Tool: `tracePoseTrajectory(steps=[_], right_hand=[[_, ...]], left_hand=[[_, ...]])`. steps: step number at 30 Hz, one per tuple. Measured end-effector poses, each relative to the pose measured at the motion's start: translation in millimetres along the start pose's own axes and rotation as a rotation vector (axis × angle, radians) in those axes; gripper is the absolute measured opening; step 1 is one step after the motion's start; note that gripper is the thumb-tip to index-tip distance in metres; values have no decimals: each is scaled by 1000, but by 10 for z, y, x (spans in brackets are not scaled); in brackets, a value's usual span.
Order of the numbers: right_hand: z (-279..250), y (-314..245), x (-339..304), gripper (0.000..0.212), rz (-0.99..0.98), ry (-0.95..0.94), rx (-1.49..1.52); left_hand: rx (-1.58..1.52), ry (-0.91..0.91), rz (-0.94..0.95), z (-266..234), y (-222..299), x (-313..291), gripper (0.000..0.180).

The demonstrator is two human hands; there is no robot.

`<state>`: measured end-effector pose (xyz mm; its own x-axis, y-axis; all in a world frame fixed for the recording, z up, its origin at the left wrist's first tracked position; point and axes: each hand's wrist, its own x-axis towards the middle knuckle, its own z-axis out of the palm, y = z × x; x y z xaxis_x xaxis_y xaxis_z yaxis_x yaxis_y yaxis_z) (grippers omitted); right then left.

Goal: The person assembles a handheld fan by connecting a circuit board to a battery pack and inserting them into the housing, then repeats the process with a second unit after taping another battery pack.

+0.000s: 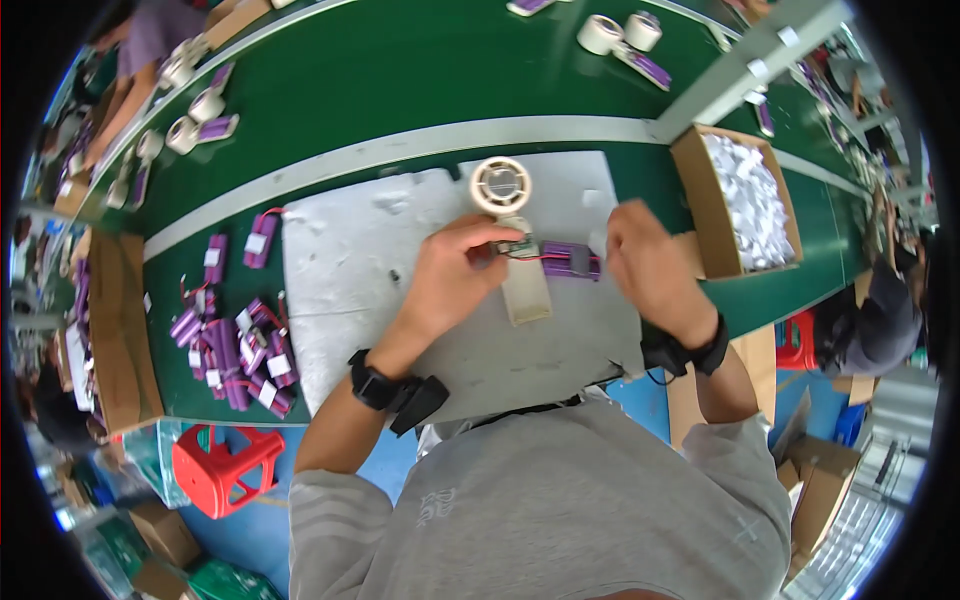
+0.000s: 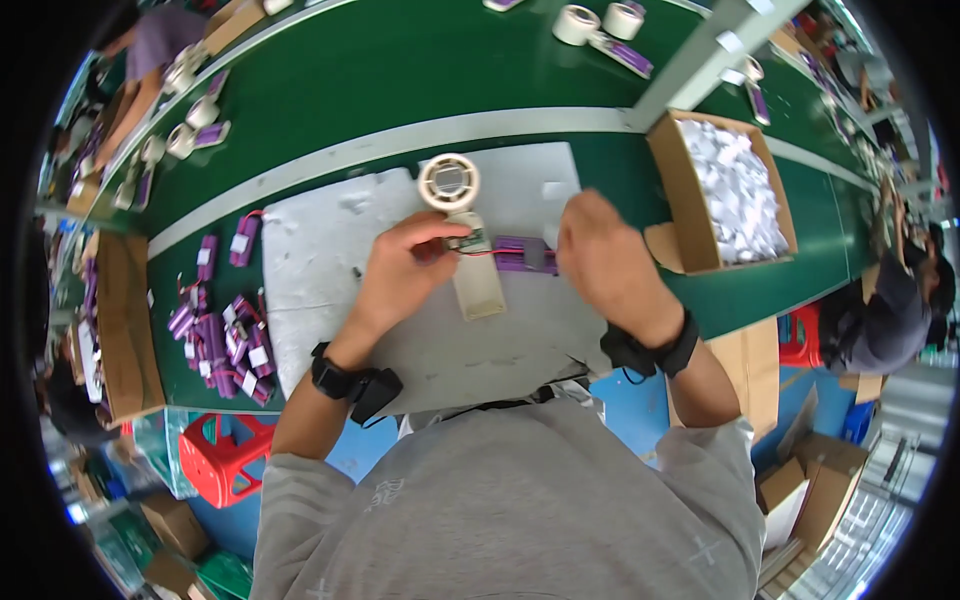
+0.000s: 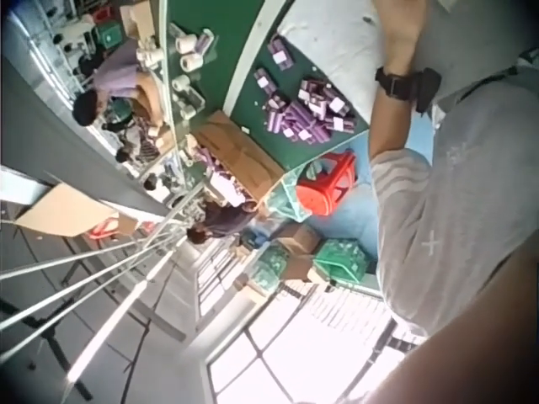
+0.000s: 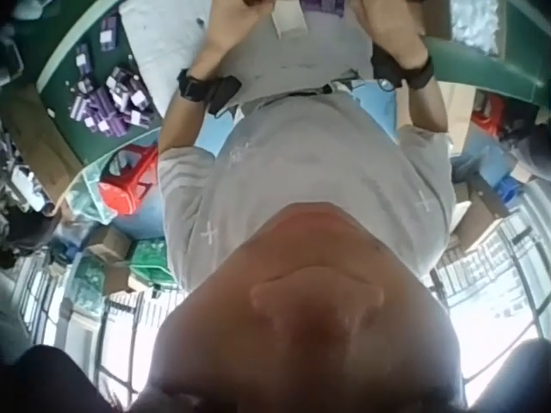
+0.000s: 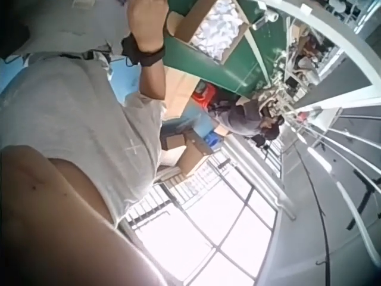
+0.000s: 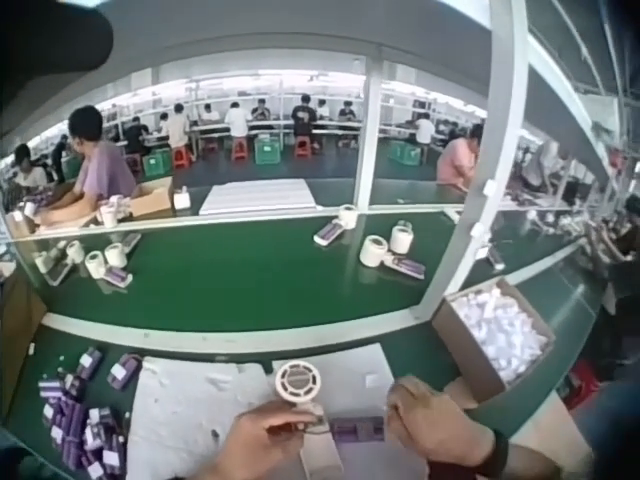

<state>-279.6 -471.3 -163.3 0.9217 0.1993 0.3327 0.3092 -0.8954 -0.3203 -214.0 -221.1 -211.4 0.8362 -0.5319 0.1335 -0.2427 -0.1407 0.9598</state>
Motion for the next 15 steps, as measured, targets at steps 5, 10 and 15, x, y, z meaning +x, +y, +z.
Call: tracePoseTrajectory(steps=[5, 10, 15], right_hand=[[-677, 640, -107, 26, 571, 404, -411], [-244, -154, 58, 46, 76, 29, 118], [226, -193, 172, 52, -97, -186, 237]], left_hand=[[36, 50, -12, 35, 30, 12, 30], [84, 62, -44, 11, 3, 24, 31], [101, 99, 22, 26, 39, 67, 32]])
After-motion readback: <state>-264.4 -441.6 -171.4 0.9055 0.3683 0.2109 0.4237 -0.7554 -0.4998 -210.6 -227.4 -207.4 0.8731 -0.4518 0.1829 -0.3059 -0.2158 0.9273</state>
